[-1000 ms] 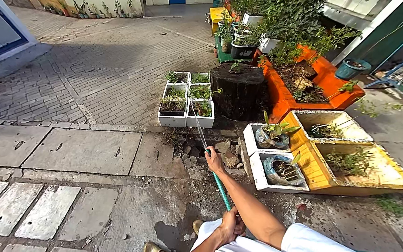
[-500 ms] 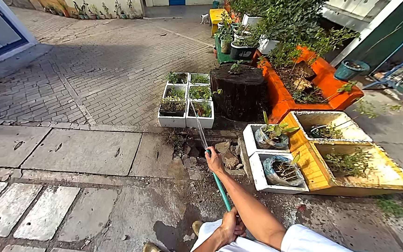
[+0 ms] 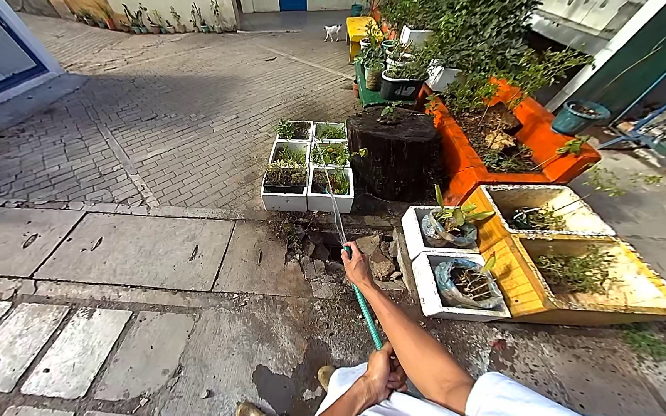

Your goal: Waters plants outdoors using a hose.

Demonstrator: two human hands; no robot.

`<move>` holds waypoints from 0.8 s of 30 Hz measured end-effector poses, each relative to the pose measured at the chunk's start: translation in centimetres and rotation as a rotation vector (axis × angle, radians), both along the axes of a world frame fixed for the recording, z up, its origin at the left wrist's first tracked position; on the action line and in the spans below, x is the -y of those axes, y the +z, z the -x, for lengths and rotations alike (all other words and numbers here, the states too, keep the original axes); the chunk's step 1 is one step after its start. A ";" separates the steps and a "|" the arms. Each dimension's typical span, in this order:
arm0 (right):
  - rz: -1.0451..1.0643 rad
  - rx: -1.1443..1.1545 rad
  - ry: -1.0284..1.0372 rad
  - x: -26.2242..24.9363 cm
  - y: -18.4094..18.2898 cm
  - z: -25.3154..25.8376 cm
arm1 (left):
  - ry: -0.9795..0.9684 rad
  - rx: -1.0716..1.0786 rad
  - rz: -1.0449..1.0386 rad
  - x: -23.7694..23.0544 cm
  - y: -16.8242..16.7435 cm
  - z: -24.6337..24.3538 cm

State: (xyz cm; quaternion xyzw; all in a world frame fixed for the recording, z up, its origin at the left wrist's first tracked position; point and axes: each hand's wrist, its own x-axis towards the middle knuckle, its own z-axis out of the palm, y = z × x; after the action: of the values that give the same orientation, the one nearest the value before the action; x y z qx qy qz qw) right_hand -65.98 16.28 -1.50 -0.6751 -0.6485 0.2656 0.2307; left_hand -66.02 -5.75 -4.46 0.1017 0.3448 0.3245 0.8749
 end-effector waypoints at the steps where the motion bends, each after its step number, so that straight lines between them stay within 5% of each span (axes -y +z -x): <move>1: -0.001 -0.001 0.007 0.0 0.0 0.0 | 0.001 0.000 0.001 0.0 0.0 0.0; 24: 0.007 0.014 0.053 -0.1 0.2 1.4 | 0.014 -0.014 0.035 -0.2 0.2 0.3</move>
State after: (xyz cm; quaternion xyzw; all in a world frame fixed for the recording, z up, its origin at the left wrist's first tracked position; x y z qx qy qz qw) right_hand -67.34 16.37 -1.30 -0.6604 -0.6666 0.2694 0.2166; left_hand -66.35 -5.54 -4.25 0.0860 0.3571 0.3237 0.8719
